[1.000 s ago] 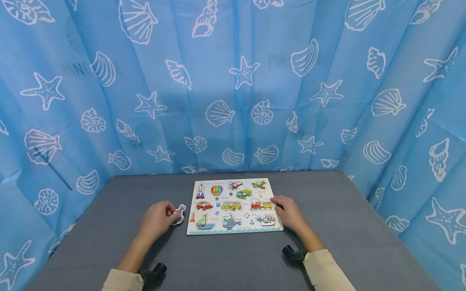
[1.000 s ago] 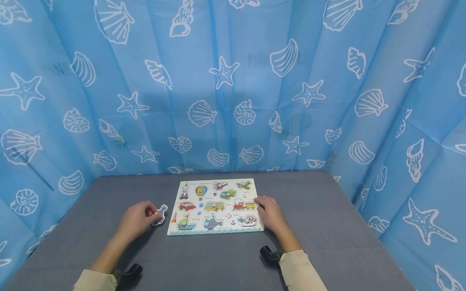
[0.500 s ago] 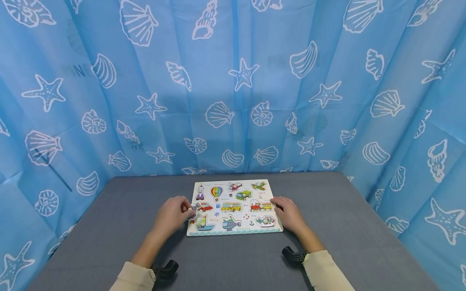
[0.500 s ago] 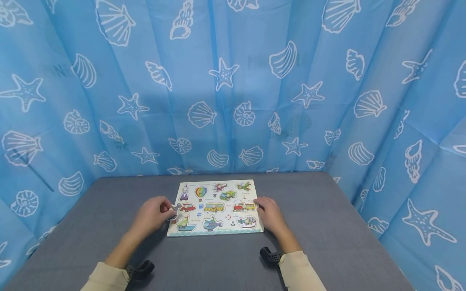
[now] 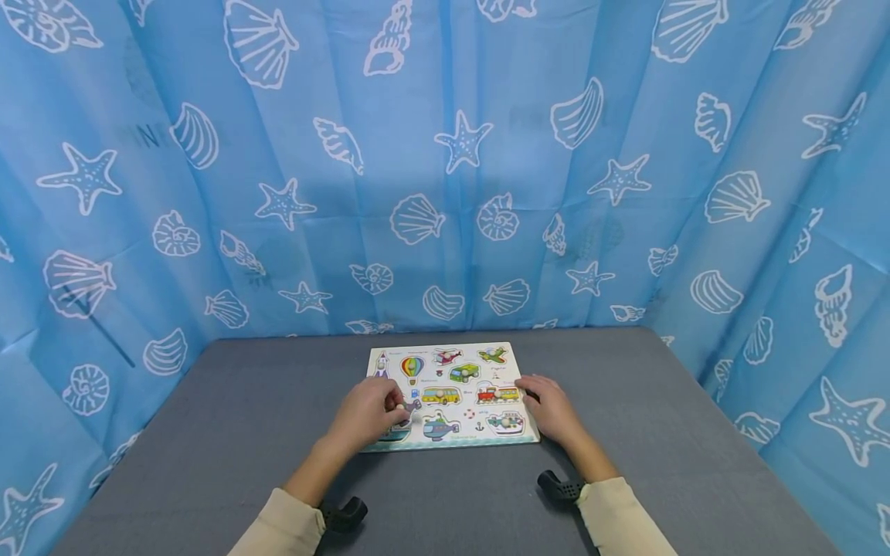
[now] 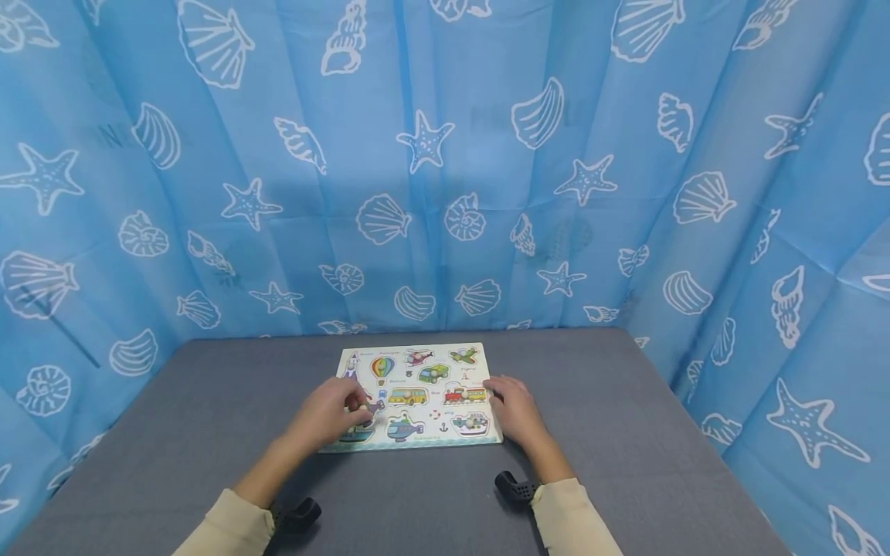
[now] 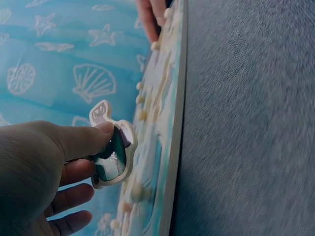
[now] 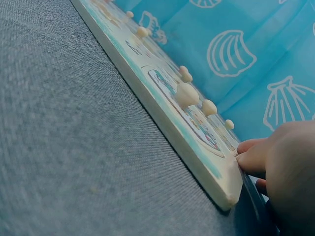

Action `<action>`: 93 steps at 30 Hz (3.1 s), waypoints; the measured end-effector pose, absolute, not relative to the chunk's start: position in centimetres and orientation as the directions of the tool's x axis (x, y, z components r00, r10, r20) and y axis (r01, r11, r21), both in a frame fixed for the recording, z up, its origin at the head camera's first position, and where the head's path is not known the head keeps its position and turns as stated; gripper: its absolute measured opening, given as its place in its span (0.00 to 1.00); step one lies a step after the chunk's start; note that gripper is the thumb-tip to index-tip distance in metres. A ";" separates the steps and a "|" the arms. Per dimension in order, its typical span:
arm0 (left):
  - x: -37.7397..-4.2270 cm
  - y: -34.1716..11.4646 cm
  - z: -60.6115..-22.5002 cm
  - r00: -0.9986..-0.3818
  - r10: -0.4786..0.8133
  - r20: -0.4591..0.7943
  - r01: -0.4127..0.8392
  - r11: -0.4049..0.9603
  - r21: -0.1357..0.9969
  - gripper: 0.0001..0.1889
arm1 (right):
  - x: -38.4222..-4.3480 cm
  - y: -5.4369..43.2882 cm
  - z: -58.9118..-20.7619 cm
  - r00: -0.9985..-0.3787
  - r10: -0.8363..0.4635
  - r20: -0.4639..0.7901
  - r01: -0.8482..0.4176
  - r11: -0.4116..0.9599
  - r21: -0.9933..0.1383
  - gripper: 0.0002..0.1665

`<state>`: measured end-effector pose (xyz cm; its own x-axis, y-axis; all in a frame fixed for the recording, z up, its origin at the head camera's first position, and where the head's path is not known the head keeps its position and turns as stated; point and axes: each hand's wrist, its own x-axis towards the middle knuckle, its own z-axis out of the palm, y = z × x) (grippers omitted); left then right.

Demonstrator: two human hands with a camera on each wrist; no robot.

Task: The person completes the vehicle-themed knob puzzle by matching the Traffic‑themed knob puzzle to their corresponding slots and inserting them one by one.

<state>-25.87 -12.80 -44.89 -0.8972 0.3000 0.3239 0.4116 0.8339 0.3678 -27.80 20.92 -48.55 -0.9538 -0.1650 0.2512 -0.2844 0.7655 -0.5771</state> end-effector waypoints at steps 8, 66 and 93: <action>-26.0 -11.4 -45.3 -0.851 0.392 0.349 0.501 0.805 0.319 0.13 | -27.9 20.9 -48.5 -0.951 -0.167 0.260 -0.291 0.761 -0.579 0.19; -27.2 -7.3 -47.0 -0.796 0.558 0.235 0.604 0.711 0.360 0.07 | -27.8 21.1 -48.4 -0.948 -0.180 0.261 -0.304 0.748 -0.590 0.19; -26.4 -14.8 -46.0 -0.864 0.319 0.390 0.470 0.789 0.396 0.07 | -26.8 21.6 -48.3 -0.932 -0.220 0.289 -0.351 0.750 -0.560 0.19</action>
<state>-26.43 -14.76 -46.00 -0.8636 0.3190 0.3904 0.4703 0.7885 0.3962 -26.76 21.57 -48.29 -0.9316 -0.2200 0.2894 -0.3512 0.7502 -0.5602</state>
